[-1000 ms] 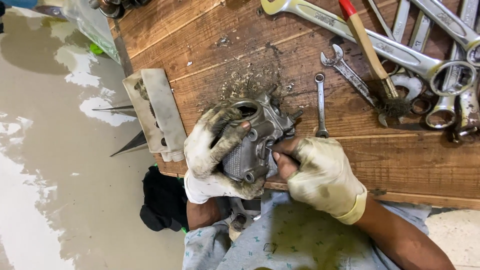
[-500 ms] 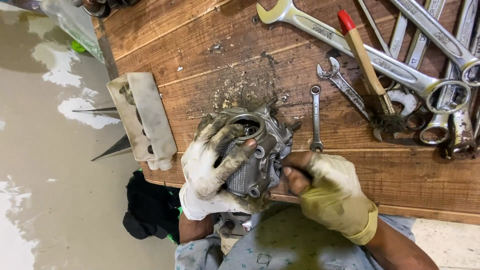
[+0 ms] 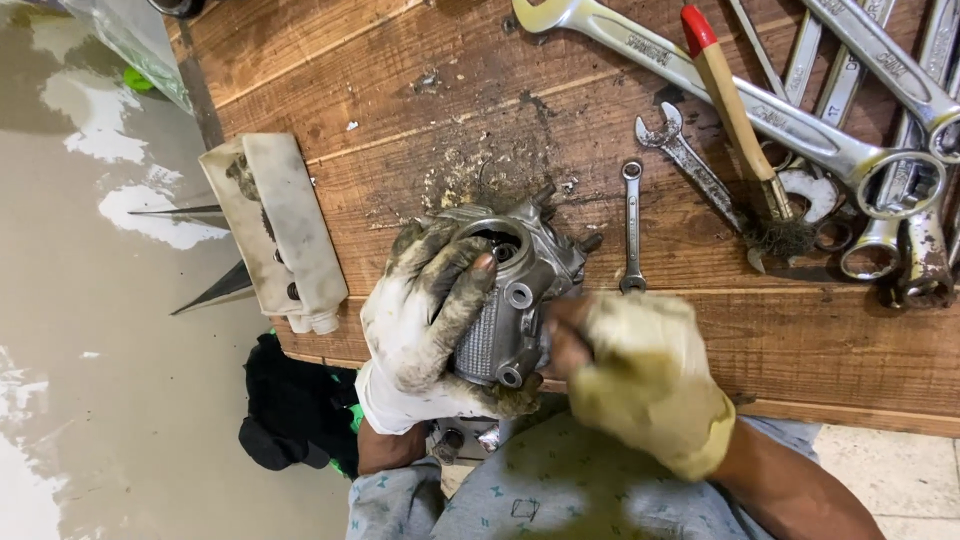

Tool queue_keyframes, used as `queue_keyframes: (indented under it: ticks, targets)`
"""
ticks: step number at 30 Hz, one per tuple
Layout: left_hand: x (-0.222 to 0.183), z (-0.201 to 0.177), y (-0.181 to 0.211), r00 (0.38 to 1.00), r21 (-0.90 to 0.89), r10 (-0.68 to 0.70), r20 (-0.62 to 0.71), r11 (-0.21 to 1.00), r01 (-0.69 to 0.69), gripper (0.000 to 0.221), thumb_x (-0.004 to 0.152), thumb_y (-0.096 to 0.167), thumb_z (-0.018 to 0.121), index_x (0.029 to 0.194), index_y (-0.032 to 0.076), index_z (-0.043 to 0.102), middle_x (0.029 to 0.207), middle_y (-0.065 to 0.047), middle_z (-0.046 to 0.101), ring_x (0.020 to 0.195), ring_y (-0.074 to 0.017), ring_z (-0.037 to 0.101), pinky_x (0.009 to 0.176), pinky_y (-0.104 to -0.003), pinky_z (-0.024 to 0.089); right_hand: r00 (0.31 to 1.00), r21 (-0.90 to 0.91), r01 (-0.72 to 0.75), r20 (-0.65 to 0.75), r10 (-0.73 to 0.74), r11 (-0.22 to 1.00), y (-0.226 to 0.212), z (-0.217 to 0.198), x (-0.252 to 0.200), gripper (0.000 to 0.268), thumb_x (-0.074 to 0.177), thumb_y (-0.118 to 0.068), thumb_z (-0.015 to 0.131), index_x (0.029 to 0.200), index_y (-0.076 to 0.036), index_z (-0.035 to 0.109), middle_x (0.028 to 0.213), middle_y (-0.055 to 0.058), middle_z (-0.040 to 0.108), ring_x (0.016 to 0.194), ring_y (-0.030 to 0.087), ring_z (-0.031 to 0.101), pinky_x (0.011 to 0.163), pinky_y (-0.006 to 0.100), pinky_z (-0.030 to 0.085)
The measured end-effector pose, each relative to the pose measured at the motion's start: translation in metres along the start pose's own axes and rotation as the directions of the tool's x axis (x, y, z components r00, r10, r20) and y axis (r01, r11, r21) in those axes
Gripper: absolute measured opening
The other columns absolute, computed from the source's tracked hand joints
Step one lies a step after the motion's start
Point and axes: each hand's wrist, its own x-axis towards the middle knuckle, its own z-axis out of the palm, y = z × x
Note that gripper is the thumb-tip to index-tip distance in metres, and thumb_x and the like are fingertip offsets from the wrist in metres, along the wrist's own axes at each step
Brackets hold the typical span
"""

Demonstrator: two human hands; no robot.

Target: The person holds a metallic mechanical component on a wooden workbench and uses a small brush to scrub its textured surface and crevices. The person rotates the part to access different sides while continuing to brush away grime.

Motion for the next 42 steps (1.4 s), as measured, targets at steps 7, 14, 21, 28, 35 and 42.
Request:
queue_keyframes:
  ticks: [7,14,21,28,35,42]
  targets:
    - [0.003,0.001,0.001,1.000,-0.022,0.017,-0.026,1.000,-0.018,0.090,0.090,0.076,0.049,0.136,-0.001,0.058,0.125,-0.027,0.067,0.119,-0.0524,0.070,0.108,-0.065,0.057,0.972,-0.221,0.155,-0.140,-0.188,0.963,-0.002,-0.003,0.005,0.009,0.084,-0.008,0.059,0.087,-0.013,0.067,0.066,-0.001,0.062,0.051,0.019,0.057,0.054,0.037,0.046]
    - [0.000,0.000,0.000,1.000,-0.025,0.007,0.007,1.000,-0.007,0.089,0.092,0.076,0.047,0.140,0.002,0.055,0.130,-0.025,0.065,0.124,-0.0504,0.068,0.111,-0.066,0.056,0.992,-0.118,0.042,-0.112,-0.056,0.992,-0.002,0.003,-0.005,0.017,0.083,-0.010,0.063,0.092,-0.012,0.077,0.074,0.001,0.075,0.055,0.016,0.066,0.056,0.034,0.054]
    - [0.002,0.000,0.002,1.000,-0.008,-0.007,0.015,1.000,0.007,0.090,0.091,0.076,0.044,0.137,0.000,0.058,0.127,-0.027,0.067,0.121,-0.0527,0.069,0.110,-0.067,0.055,0.940,-0.139,0.051,-0.329,-0.095,0.989,0.015,0.021,-0.014,0.015,0.091,-0.013,0.060,0.099,-0.013,0.073,0.078,0.000,0.073,0.067,0.023,0.072,0.066,0.039,0.056]
    - [0.003,0.003,0.006,0.999,-0.003,-0.006,-0.037,1.000,0.006,0.084,0.091,0.071,0.051,0.132,-0.001,0.061,0.125,-0.028,0.067,0.119,-0.0530,0.069,0.108,-0.066,0.057,0.964,0.045,0.054,-0.263,-0.040,0.998,0.007,0.022,-0.017,0.012,0.092,-0.005,0.059,0.091,-0.008,0.071,0.074,-0.003,0.070,0.060,0.009,0.067,0.054,0.026,0.053]
    - [0.002,-0.001,0.005,0.999,0.006,0.018,-0.050,1.000,-0.018,0.085,0.089,0.072,0.060,0.135,0.000,0.060,0.124,-0.024,0.067,0.118,-0.0509,0.071,0.105,-0.064,0.060,0.988,-0.236,0.007,-0.151,-0.044,0.972,0.003,0.011,-0.025,0.014,0.092,-0.023,0.065,0.103,-0.018,0.073,0.092,-0.001,0.079,0.077,0.027,0.074,0.068,0.042,0.054]
    - [-0.001,-0.006,0.007,0.999,0.028,0.005,-0.049,1.000,-0.004,0.082,0.087,0.069,0.064,0.132,0.001,0.062,0.126,-0.024,0.068,0.118,-0.0466,0.071,0.107,-0.061,0.059,0.913,-0.362,0.210,-0.258,-0.315,0.908,-0.011,0.022,-0.020,0.012,0.093,-0.006,0.063,0.100,-0.005,0.073,0.074,0.005,0.065,0.058,0.027,0.058,0.056,0.042,0.045]
